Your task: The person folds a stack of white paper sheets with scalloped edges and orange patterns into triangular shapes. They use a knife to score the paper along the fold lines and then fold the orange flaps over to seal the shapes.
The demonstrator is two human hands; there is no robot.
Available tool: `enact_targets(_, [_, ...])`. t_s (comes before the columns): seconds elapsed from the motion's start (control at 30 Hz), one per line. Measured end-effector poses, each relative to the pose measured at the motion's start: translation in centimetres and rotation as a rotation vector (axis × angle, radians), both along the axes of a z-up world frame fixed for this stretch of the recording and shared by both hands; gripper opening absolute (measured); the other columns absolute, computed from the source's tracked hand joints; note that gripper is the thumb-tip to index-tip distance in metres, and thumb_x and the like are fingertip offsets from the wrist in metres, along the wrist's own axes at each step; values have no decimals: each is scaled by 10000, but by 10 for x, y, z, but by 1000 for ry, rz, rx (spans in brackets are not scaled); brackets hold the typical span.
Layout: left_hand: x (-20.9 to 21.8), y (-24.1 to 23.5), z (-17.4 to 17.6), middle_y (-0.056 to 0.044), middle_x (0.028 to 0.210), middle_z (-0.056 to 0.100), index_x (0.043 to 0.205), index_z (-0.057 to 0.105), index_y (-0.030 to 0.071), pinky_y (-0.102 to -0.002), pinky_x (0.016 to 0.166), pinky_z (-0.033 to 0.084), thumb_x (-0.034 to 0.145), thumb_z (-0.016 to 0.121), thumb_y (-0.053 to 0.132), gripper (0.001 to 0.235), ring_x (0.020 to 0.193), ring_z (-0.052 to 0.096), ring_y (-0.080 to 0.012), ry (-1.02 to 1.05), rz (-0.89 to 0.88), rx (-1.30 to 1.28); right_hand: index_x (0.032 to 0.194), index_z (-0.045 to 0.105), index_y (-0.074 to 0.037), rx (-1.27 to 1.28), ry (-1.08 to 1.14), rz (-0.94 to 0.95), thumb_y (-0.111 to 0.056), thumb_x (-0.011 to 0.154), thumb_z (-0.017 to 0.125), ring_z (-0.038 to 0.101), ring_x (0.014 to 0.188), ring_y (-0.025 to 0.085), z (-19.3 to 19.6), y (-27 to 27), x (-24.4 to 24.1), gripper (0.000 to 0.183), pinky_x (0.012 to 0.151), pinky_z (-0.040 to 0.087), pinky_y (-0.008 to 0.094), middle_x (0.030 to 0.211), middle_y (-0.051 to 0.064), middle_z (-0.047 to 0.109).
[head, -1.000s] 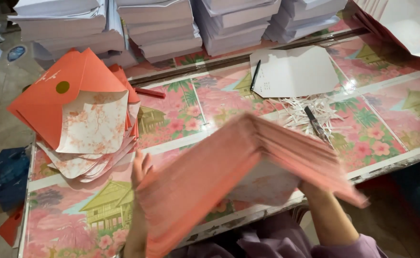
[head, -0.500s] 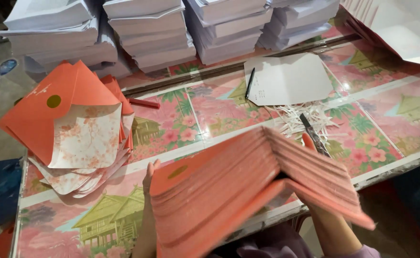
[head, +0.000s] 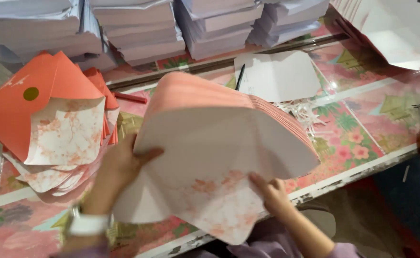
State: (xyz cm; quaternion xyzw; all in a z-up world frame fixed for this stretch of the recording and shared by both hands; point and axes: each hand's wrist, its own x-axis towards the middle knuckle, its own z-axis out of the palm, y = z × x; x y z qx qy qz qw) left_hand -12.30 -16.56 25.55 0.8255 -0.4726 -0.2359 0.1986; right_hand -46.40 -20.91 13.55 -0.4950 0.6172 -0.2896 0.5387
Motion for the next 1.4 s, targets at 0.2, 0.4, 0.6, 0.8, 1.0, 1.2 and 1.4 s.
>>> enact_targets(0.2, [15,-68,-6,-218,1010,626,1210,467,29,-552,715,454,843,430,548,637,928,570,-455,-341,-258,-334,998,605,86,256,-405,-180,-300,783,602,618,815,297,55,27,73,441,726,481,382,948,200,681])
enact_targets(0.4, [1,-129,-80,-293,1415,354,1424,261,-19,-523,1002,367,885,474,557,818,1287,380,-415,-176,-143,-185,1241,579,92,399,-420,-371,-199,791,595,638,1006,314,45,25,79,536,867,497,402,1135,223,682])
enact_targets(0.6, [3,-126,-65,-61,1017,722,1154,651,188,-316,816,469,750,600,537,536,960,658,-216,245,-30,-28,1257,619,9,405,-311,-271,-285,730,625,619,1093,246,23,10,64,604,924,467,370,1174,157,701])
enact_targets(0.8, [-2,-138,-74,-120,1033,700,1062,659,112,-381,804,456,734,671,506,512,993,634,-296,161,-8,-138,1111,660,12,335,-117,-68,-447,772,525,686,908,237,39,-3,61,587,785,530,327,1017,137,734])
enact_targets(1.0, [-8,-141,-89,-153,1167,614,1308,479,174,-556,888,468,753,692,522,689,1111,582,-359,-84,-35,-97,929,652,-6,314,107,740,-313,952,438,718,814,243,67,-16,-10,375,759,584,397,835,185,736])
enact_targets(1.2, [-31,-136,-96,-186,1137,595,1308,462,30,-502,813,491,885,562,384,561,1013,612,-349,-241,2,-478,899,717,-62,-170,50,964,-261,923,495,729,709,200,163,-56,55,299,698,606,403,716,103,743])
enact_targets(1.4, [-52,-122,-114,-166,1062,592,1282,480,-53,-392,761,494,897,528,453,638,940,616,-294,-695,16,-572,1144,586,-157,-767,441,673,-522,932,473,591,1071,389,43,-209,200,437,875,498,492,1179,142,560])
